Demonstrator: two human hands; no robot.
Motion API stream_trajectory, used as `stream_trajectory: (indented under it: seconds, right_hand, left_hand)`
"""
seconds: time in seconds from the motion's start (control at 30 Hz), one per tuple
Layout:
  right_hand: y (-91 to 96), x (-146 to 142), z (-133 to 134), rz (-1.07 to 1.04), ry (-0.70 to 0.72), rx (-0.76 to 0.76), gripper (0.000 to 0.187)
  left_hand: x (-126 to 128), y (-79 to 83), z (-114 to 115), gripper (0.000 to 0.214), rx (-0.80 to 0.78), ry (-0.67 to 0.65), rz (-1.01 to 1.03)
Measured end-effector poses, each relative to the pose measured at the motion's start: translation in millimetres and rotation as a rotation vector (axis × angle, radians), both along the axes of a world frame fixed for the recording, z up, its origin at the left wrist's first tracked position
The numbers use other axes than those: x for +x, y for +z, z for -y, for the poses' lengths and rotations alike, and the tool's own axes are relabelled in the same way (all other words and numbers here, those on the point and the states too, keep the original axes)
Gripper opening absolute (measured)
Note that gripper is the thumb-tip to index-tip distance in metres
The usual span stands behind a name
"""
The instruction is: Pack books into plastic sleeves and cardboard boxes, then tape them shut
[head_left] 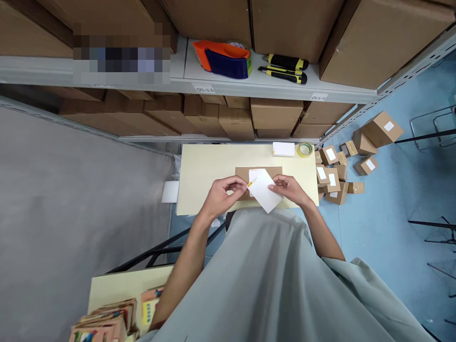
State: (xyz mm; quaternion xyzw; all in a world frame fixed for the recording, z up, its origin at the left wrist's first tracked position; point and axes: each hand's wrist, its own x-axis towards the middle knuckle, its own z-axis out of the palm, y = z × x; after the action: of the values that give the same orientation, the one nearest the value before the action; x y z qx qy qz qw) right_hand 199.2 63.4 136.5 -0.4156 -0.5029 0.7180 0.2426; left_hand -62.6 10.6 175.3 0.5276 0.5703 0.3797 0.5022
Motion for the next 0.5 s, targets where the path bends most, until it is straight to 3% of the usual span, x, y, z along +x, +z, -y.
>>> stream_trajectory:
  seconds: [0.5]
  right_hand:
    - [4.4,10.2,-5.3,0.029,0.036,-0.024,0.055]
  left_hand:
    - [5.6,9.3,-2.0,0.016,-0.007,-0.06,-0.01]
